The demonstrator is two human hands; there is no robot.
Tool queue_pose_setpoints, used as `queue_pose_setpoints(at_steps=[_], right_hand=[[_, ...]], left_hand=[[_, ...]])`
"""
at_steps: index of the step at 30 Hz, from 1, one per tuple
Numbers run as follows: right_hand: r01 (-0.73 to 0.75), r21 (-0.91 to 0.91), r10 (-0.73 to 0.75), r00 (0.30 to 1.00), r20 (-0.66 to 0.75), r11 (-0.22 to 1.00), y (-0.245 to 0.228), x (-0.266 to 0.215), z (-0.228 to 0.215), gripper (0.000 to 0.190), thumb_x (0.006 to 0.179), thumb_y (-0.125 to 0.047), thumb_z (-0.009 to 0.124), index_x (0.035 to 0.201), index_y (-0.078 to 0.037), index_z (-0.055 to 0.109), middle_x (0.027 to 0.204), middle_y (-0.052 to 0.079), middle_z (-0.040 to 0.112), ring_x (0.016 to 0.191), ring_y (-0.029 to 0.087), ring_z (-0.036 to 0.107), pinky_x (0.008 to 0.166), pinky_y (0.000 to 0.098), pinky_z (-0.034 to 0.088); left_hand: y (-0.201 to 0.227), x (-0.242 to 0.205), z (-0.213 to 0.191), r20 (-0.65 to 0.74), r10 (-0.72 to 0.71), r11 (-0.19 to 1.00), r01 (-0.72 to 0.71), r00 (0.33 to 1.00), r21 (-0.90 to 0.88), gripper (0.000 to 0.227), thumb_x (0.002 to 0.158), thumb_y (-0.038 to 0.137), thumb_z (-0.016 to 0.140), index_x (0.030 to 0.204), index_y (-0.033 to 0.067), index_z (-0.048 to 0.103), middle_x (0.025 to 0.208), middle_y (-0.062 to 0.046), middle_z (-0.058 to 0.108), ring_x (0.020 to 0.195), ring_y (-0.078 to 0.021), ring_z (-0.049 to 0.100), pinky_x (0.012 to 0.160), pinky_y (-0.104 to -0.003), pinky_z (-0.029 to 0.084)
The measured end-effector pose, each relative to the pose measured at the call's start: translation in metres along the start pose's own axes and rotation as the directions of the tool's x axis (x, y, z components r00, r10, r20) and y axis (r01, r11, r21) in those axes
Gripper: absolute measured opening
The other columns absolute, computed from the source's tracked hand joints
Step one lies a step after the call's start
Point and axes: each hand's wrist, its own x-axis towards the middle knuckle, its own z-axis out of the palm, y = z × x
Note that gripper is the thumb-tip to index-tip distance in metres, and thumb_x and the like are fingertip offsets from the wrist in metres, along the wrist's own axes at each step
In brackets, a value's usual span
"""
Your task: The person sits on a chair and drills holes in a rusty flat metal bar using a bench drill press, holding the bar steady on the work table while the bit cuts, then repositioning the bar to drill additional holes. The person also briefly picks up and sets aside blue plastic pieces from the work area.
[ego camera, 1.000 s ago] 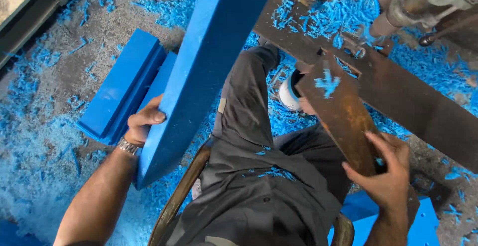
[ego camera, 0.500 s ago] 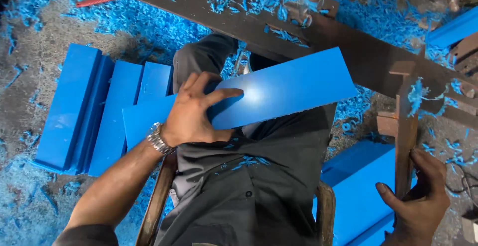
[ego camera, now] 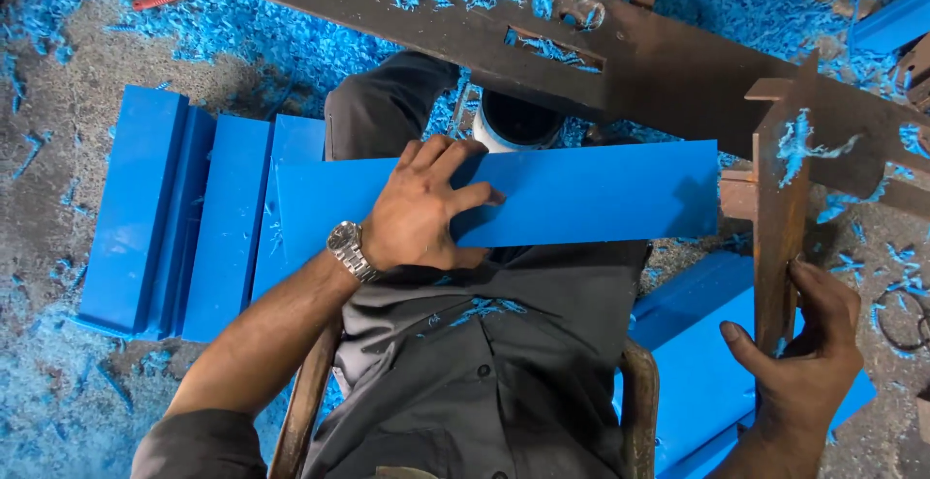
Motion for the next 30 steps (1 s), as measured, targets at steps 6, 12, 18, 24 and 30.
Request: queue_pose_setpoints(at_steps=[6, 12, 18, 24, 30], right_hand=[[0.011, -0.062, -0.009, 1.0, 0.026, 0.998, 0.019, -0.006, 0.002, 0.077, 0.069, -0.007, 0.09, 0.14, -0.004, 0.059, 0.141, 0.009, 0.051, 0.136, 0.022, 0.053, 0.121, 0.038, 0.051], [-0.032, -0.114, 0.037, 0.998, 0.046, 0.993, 0.011, -0.007, 0.016, 0.076, 0.066, -0.008, 0.092, 0.136, -0.005, 0.063, 0.141, 0.01, 0.051, 0.137, 0.023, 0.056, 0.117, 0.0379, 0.054], [-0.01, -0.091, 0.023, 0.99, 0.139, 0.996, 0.007, 0.001, 0.035, 0.078, 0.063, -0.011, 0.093, 0.136, -0.01, 0.065, 0.141, 0.011, 0.049, 0.135, 0.024, 0.056, 0.115, 0.0392, 0.052], [0.107, -0.213, -0.045, 0.96, 0.277, 0.971, -0.009, 0.017, 0.065, 0.084, 0.052, -0.016, 0.094, 0.132, -0.018, 0.069, 0.14, 0.013, 0.048, 0.132, 0.029, 0.053, 0.111, 0.0424, 0.051], [0.342, -0.233, -0.218, 0.875, 0.433, 0.91, -0.024, 0.034, 0.103, 0.082, 0.048, -0.026, 0.094, 0.127, -0.024, 0.071, 0.137, 0.014, 0.049, 0.129, 0.035, 0.048, 0.112, 0.0487, 0.042]], left_hand=[[-0.015, 0.014, 0.004, 0.057, 0.079, 0.997, -0.08, 0.995, 0.006, 0.065, 0.048, 0.043, 0.092, 0.106, 0.02, 0.073, 0.131, -0.016, 0.056, 0.118, -0.0374, 0.052, 0.093, -0.052, 0.043], [-0.011, 0.018, 0.015, 0.161, 0.081, 0.996, -0.073, 0.984, -0.056, 0.066, 0.048, 0.043, 0.093, 0.107, 0.0202, 0.072, 0.129, -0.017, 0.056, 0.119, -0.0385, 0.051, 0.093, -0.054, 0.042], [-0.002, 0.001, 0.039, 0.217, 0.031, 0.996, -0.013, 0.976, -0.086, 0.066, 0.048, 0.041, 0.091, 0.108, 0.0192, 0.073, 0.129, -0.017, 0.056, 0.121, -0.0393, 0.051, 0.098, -0.054, 0.041], [-0.002, -0.023, 0.027, 0.043, -0.008, 0.994, 0.012, 0.999, -0.109, 0.057, 0.062, 0.037, 0.087, 0.113, 0.0147, 0.073, 0.135, -0.016, 0.057, 0.125, -0.0349, 0.053, 0.106, -0.051, 0.037], [-0.037, -0.081, -0.008, -0.289, -0.381, 0.922, 0.34, 0.878, -0.185, 0.02, 0.088, 0.011, 0.075, 0.108, 0.0128, 0.075, 0.125, -0.008, 0.07, 0.117, -0.0268, 0.065, 0.102, -0.04, 0.046]])
